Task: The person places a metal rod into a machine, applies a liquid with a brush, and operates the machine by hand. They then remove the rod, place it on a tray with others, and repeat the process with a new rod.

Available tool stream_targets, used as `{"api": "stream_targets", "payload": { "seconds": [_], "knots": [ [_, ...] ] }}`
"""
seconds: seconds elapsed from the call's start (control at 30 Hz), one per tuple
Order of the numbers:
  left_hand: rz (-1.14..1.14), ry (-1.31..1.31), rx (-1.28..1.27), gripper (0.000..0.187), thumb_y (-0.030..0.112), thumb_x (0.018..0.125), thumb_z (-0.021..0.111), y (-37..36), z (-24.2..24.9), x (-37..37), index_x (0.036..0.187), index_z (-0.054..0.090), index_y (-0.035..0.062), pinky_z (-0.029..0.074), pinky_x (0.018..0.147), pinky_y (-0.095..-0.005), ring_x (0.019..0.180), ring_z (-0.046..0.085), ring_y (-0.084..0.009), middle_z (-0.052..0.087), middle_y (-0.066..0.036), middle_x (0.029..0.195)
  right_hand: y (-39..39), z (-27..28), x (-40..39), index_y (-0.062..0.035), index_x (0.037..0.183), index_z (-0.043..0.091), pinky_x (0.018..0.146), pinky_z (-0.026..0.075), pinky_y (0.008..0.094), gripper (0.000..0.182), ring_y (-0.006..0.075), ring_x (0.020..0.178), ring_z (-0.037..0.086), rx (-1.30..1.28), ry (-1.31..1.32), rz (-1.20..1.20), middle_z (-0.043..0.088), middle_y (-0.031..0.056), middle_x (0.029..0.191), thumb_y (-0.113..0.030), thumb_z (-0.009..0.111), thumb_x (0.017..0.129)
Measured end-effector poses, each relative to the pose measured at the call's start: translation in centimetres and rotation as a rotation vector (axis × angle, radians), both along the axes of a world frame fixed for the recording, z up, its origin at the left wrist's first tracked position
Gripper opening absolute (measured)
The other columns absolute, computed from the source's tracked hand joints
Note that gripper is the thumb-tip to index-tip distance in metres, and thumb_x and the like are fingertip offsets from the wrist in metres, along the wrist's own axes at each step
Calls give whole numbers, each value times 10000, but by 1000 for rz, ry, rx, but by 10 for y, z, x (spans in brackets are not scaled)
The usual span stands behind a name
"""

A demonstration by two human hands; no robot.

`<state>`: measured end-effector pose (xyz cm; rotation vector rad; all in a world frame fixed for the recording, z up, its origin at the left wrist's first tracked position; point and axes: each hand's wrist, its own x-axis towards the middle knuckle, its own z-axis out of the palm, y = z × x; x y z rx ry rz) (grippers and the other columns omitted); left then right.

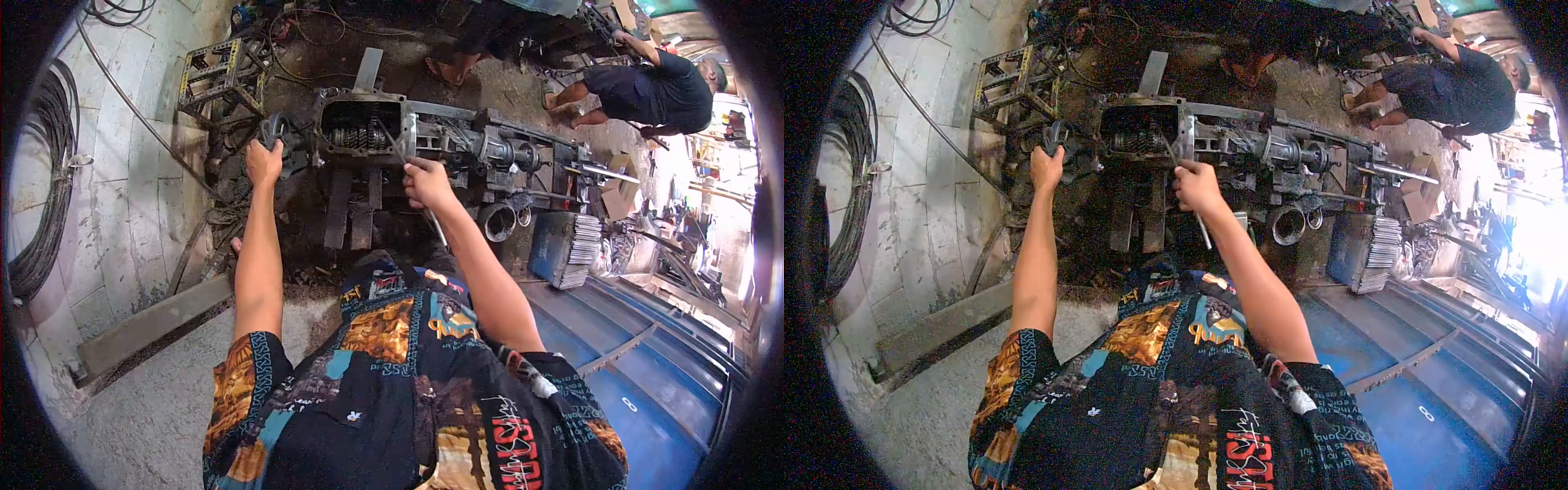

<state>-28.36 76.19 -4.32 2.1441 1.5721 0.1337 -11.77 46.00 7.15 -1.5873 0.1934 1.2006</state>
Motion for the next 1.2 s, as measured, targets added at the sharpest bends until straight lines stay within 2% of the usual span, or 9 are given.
{"api": "stream_targets", "payload": {
  "seconds": [0.03, 0.23, 0.3, 0.43, 0.5, 0.63, 0.87, 0.93, 1.2],
  "knots": [
    [-4, 1, 1, 560, 417, 838, 655, 1, -2, 1, 1110, 559, -62, 446, 925, -498, 1099, 545, -429, 569, -245, 1143, 9, 11, -6, -32, 1225, 506, 371, 274, 271, 266, 71, 419, 342, -8, 51, -16, 405, -23, 643, -127, 466, 980],
    [-26, 20, 23, 592, 436, 847, 650, 4, -9, -2, 1139, 542, -67, 450, 923, -500, 1105, 543, -422, 563, -242, 1157, 24, 3, -12, -76, 1096, 490, 378, 239, 271, 144, 90, 412, 301, 67, 341, -185, 399, -23, 628, -104, 446, 962],
    [-25, 8, 36, 606, 448, 862, 636, 5, -11, 0, 1164, 532, -67, 452, 923, -501, 1116, 540, -410, 551, -242, 1179, 24, 2, -16, -102, 940, 454, 380, 230, 264, 26, 90, 421, 294, 191, 490, -358, 397, -24, 621, -110, 438, 959],
    [-26, 54, 4, 600, 449, 877, 622, 5, -7, 1, 1174, 531, -65, 454, 921, -503, 1125, 538, -400, 542, -236, 1198, 32, -7, -17, -105, 941, 408, 405, 224, 289, 52, 118, 436, 285, 200, 574, -440, 383, -7, 641, -70, 378, 916],
    [-8, 72, 35, 598, 437, 868, 631, 4, -9, 2, 1180, 531, -63, 452, 929, -494, 1126, 540, -401, 555, -224, 1193, 37, -18, -26, -103, 929, 393, 406, 222, 286, 57, 114, 447, 288, 352, 667, -535, 379, -8, 641, -59, 363, 909],
    [9, 42, 43, 602, 440, 869, 624, 1, -8, 3, 1198, 529, -56, 442, 947, -509, 1141, 538, -398, 563, -208, 1203, 48, -12, -41, -93, 942, 394, 405, 217, 288, 74, 108, 456, 279, 370, 623, -658, 380, -2, 646, -53, 351, 898],
    [-7, 193, -94, 591, 459, 850, 622, 17, 4, 17, 1184, 548, -23, 345, 1026, -605, 1168, 529, -394, 566, -193, 1216, 62, -9, -44, -97, 938, 392, 417, 230, 288, 51, 117, 474, 299, 407, 662, -779, 376, -2, 647, -81, 359, 901],
    [-22, 219, -123, 574, 454, 842, 634, 20, 10, 22, 1189, 574, 1, 317, 1032, -638, 1175, 533, -392, 572, -190, 1244, 60, -12, -43, -98, 926, 385, 418, 234, 289, 41, 118, 475, 303, 461, 700, -790, 372, -2, 642, -79, 357, 902],
    [-29, 298, -237, 607, 504, 826, 648, 53, -10, 39, 1186, 615, 17, 346, 1023, -610, 1193, 543, -382, 595, -183, 1264, 63, -23, -42, -101, 846, 369, 409, 236, 282, 88, 116, 460, 295, 527, 720, -760, 358, -7, 614, -76, 340, 925]
  ]
}}
